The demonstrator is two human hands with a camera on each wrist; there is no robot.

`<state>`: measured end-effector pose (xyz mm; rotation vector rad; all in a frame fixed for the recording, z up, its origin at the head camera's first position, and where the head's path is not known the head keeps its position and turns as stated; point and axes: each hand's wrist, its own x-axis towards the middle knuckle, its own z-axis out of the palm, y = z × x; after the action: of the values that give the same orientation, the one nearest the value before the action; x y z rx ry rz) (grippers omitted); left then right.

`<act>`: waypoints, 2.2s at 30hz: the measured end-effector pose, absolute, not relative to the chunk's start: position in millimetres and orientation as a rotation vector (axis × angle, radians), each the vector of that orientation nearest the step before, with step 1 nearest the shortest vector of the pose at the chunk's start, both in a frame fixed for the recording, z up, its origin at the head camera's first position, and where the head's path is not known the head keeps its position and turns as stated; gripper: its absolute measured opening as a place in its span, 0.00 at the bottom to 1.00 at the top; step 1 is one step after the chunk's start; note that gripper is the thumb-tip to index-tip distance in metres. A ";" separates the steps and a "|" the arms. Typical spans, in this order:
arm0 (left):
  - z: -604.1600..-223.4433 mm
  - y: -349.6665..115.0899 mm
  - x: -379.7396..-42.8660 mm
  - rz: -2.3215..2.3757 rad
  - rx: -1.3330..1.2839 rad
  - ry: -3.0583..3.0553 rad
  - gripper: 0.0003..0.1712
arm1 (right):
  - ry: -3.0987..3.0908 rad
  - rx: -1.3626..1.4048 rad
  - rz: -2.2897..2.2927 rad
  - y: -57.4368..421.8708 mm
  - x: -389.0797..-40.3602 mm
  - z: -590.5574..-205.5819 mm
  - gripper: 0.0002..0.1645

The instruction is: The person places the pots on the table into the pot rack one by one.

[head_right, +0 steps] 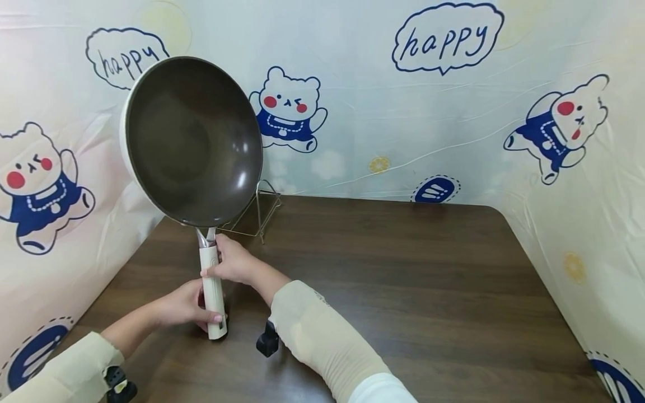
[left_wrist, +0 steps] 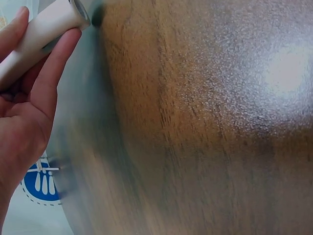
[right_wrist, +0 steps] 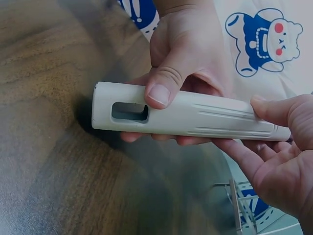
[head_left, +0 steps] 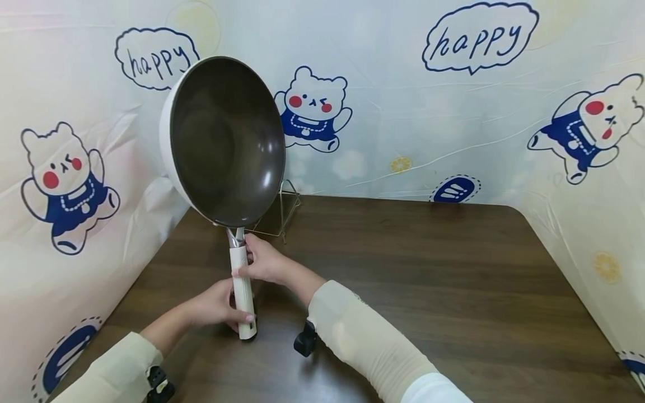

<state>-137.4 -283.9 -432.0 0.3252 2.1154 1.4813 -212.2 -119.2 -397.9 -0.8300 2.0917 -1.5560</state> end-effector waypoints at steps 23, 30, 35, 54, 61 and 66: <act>-429.3 -283.4 -132.1 1.419 0.359 2.186 0.37 | 1.870 -0.687 -1.706 -115.3 -206.7 -405.8 0.37; -428.3 -280.8 -131.2 1.373 0.369 2.218 0.32 | 1.849 -0.700 -1.711 -111.9 -205.4 -407.1 0.37; -427.5 -278.5 -130.3 1.328 0.401 2.251 0.32 | 1.784 -0.705 -1.719 -108.3 -205.3 -410.7 0.35; -424.9 -272.1 -127.5 1.179 0.584 2.363 0.30 | 1.584 -0.697 -1.768 -92.6 -201.3 -411.9 0.32; -430.8 -268.3 -126.9 1.225 0.563 2.293 0.27 | 1.552 -0.685 -1.733 -86.7 -204.1 -416.2 0.31; -436.7 -266.2 -124.9 1.286 0.547 2.214 0.26 | 1.526 -0.670 -1.722 -82.7 -204.5 -423.7 0.28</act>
<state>-124.9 -266.2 -436.7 0.5475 2.2142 1.2856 -204.5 -82.7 -423.7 -0.6695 1.5261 -1.7224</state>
